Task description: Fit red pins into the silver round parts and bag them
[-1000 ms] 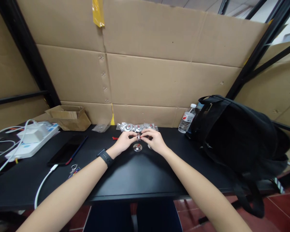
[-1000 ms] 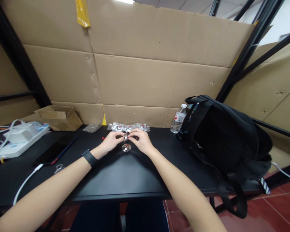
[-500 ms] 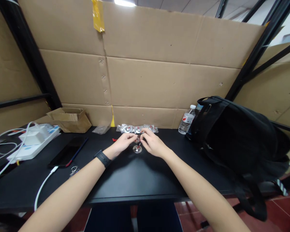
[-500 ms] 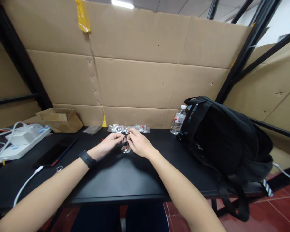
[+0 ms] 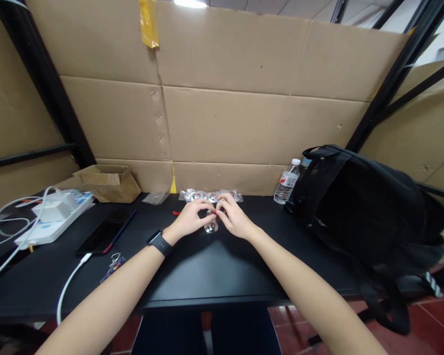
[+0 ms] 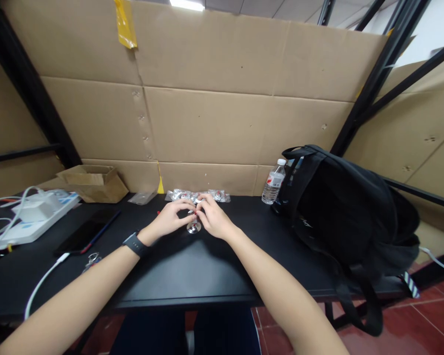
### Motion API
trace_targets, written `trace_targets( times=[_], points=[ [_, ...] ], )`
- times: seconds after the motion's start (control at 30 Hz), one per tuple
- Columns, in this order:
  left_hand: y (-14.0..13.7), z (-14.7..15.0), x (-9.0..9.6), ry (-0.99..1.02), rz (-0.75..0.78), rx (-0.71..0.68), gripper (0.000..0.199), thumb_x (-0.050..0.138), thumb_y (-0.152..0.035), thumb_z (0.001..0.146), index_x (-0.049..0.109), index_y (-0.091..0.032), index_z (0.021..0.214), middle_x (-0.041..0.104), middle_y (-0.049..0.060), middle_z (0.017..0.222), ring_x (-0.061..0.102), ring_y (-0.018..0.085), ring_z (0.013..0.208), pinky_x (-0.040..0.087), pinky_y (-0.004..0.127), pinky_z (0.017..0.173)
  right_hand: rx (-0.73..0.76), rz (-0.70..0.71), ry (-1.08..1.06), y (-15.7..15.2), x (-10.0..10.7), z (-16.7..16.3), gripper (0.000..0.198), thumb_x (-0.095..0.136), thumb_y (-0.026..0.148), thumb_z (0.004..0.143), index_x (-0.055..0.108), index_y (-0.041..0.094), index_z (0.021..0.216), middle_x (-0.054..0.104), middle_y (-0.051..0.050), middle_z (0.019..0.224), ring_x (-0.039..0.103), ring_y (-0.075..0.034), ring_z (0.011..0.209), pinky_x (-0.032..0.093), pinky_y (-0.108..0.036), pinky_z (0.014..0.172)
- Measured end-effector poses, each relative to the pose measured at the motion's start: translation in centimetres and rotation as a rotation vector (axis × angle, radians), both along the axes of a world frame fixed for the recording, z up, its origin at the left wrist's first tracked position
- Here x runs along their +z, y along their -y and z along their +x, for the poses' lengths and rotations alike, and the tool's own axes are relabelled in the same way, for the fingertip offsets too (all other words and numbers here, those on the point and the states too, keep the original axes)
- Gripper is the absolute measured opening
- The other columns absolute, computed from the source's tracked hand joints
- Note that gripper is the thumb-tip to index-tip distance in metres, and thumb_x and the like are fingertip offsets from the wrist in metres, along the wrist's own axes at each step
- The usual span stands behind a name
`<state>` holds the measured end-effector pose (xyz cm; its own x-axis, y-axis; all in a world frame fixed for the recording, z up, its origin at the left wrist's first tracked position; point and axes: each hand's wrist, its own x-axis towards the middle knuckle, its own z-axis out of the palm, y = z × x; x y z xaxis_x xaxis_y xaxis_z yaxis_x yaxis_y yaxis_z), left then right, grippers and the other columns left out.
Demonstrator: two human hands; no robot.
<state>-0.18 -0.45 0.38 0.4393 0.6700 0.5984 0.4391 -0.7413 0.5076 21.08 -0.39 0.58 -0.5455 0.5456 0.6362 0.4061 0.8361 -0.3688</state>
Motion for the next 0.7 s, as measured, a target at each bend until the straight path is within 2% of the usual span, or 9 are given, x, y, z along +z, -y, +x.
trace_targets(
  times=[0.17,0.27,0.33,0.43,0.53,0.7],
  points=[
    [-0.1,-0.5,0.4,-0.125,0.093,0.09,0.015,0.064,-0.031,0.092,0.075,-0.021,0.088,0.07,0.006,0.095,0.063,0.022,0.095,0.047,0.034,0.09,-0.012,0.006,-0.021,-0.5,-0.9,-0.5,0.006,0.05,0.02,0.099,0.057,0.02,0.099,0.056,-0.011,0.116,0.058,-0.021,0.11,0.048,-0.036,0.099],
    [-0.3,-1.1,0.4,-0.224,0.08,0.166,0.015,0.059,-0.027,0.092,0.071,-0.02,0.087,0.069,0.006,0.087,0.062,0.022,0.086,0.046,0.031,0.082,-0.065,-0.047,0.101,-0.7,-1.4,-0.3,0.005,0.058,0.021,0.095,0.062,0.019,0.098,0.062,-0.007,0.101,0.061,-0.019,0.094,0.05,-0.033,0.088],
    [-0.4,-1.5,0.2,-0.271,0.045,0.224,0.015,0.057,-0.026,0.092,0.069,-0.02,0.087,0.07,0.007,0.084,0.063,0.021,0.079,0.044,0.029,0.075,-0.06,-0.089,0.2,-0.8,-1.7,-0.1,0.012,0.063,0.023,0.093,0.066,0.019,0.104,0.065,-0.006,0.097,0.062,-0.018,0.088,0.051,-0.031,0.082],
    [-0.6,-2.0,0.0,-0.341,-0.036,0.255,0.013,0.056,-0.023,0.09,0.069,-0.02,0.087,0.071,0.005,0.08,0.063,0.019,0.072,0.041,0.027,0.066,-0.021,-0.096,0.287,-0.6,-1.9,-0.2,0.02,0.064,0.024,0.094,0.07,0.021,0.112,0.067,-0.007,0.102,0.065,-0.018,0.09,0.05,-0.029,0.082],
    [-0.6,-2.1,-0.2,-0.419,-0.086,0.253,0.013,0.058,-0.017,0.082,0.069,-0.022,0.085,0.071,0.004,0.077,0.063,0.018,0.066,0.037,0.026,0.061,-0.024,-0.077,0.356,-0.4,-1.9,-0.6,0.016,0.062,0.02,0.095,0.074,0.021,0.105,0.07,-0.006,0.098,0.066,-0.017,0.088,0.05,-0.027,0.08],
    [-0.2,-1.7,-0.4,-0.556,-0.018,0.259,0.012,0.059,-0.016,0.077,0.069,-0.022,0.078,0.071,0.004,0.077,0.063,0.02,0.067,0.036,0.028,0.06,-0.073,-0.039,0.437,-0.3,-1.8,-0.8,0.017,0.061,0.016,0.093,0.076,0.022,0.1,0.071,-0.005,0.096,0.067,-0.018,0.089,0.048,-0.026,0.077]
  ],
)
